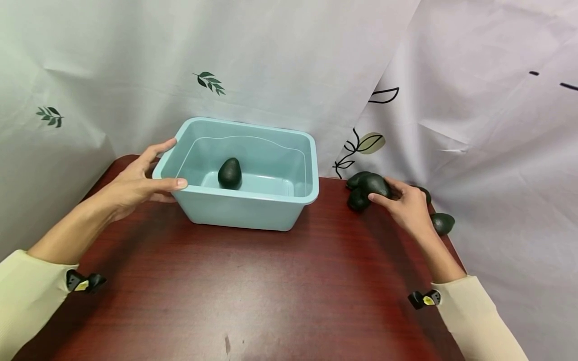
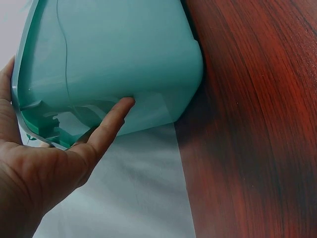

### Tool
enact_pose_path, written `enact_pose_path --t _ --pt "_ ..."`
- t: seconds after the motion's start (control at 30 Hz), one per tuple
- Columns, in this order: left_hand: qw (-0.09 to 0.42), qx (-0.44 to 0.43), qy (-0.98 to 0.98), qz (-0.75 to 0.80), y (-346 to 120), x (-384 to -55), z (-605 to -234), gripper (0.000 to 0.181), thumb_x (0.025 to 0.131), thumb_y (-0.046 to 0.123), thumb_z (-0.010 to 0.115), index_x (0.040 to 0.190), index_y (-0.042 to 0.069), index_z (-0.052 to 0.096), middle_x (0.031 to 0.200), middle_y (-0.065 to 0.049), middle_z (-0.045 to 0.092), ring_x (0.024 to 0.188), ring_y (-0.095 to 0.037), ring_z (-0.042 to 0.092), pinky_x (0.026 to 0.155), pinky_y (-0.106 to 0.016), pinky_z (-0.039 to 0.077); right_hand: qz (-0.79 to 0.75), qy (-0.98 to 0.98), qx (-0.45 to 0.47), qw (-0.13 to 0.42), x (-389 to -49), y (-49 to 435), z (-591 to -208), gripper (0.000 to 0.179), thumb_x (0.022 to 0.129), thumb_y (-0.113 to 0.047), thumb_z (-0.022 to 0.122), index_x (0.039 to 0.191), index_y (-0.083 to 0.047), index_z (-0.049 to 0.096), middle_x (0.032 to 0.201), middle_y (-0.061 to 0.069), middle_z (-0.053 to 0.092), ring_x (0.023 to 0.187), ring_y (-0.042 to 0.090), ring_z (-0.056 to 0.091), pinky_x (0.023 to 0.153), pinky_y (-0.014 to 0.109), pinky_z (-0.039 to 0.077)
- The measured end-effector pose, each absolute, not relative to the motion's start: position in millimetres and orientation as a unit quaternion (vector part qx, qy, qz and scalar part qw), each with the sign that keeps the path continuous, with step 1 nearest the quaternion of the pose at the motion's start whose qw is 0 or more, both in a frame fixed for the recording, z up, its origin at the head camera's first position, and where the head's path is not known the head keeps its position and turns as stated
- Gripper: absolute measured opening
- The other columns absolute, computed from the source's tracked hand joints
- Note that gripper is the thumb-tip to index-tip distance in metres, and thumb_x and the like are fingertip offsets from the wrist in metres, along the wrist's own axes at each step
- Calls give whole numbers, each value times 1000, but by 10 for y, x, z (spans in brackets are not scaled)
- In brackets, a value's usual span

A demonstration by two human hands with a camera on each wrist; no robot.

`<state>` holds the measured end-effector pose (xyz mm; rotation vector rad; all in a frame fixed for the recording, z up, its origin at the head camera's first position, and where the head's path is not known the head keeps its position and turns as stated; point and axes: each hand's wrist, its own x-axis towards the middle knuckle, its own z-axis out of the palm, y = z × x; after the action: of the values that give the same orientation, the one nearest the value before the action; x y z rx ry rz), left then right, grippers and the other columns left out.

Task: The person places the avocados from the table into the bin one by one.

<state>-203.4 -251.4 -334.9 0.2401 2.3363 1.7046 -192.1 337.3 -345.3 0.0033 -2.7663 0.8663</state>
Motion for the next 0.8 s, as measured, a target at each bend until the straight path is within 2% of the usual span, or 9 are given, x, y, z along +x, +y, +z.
enact_pose_path --t 0.17,0.23,0.3,0.43,0.6,0.67,0.8 --pt "118 82 800 582 -2513 -2034 -3348 95 97 20 74 163 49 12 160 -9 27 124 -19 55 88 -44 64 298 -947 12 120 -1928 3326 -3435 77 87 -51 82 147 -10 59 139 18 67 118 34 72 97 50 57" --pt "118 82 800 582 -2512 -2033 -3347 95 97 20 74 163 49 12 160 -8 27 124 -19 55 88 -44 64 297 -947 12 120 -1934 3310 -3430 77 87 -51 82 147 -10 59 139 18 66 118 33 72 95 41 59" --pt "118 82 800 582 -2509 -2031 -3346 95 97 20 74 163 49 12 160 -9 27 124 -20 54 88 -44 64 300 -946 12 120 -1939 3289 -3425 77 86 -51 83 147 -10 59 139 18 66 118 33 72 89 24 58" --pt "118 82 800 582 -2506 -2029 -3344 95 97 20 74 164 48 12 159 -9 27 124 -20 54 88 -44 64 307 -944 15 117 -1949 3249 -3419 77 86 -50 83 148 -10 59 140 17 66 119 32 72 84 11 52" --pt "117 83 798 585 -2504 -2029 -3345 95 97 19 74 164 48 12 158 -9 28 123 -18 56 88 -44 64 311 -943 17 115 -1959 3206 -3419 77 87 -50 83 148 -12 59 141 16 65 119 30 72 85 15 53" --pt "117 84 798 586 -2505 -2029 -3346 95 97 19 73 164 48 12 158 -9 28 122 -18 56 88 -44 64 312 -943 18 118 -1965 3190 -3419 76 87 -50 83 148 -12 59 140 16 66 118 30 72 87 20 56" --pt "117 84 798 585 -2505 -2032 -3349 95 97 19 73 164 47 12 158 -8 28 122 -18 57 88 -44 64 315 -941 20 125 -1976 3156 -3424 75 86 -48 84 147 -11 60 140 16 66 116 29 73 94 39 58"
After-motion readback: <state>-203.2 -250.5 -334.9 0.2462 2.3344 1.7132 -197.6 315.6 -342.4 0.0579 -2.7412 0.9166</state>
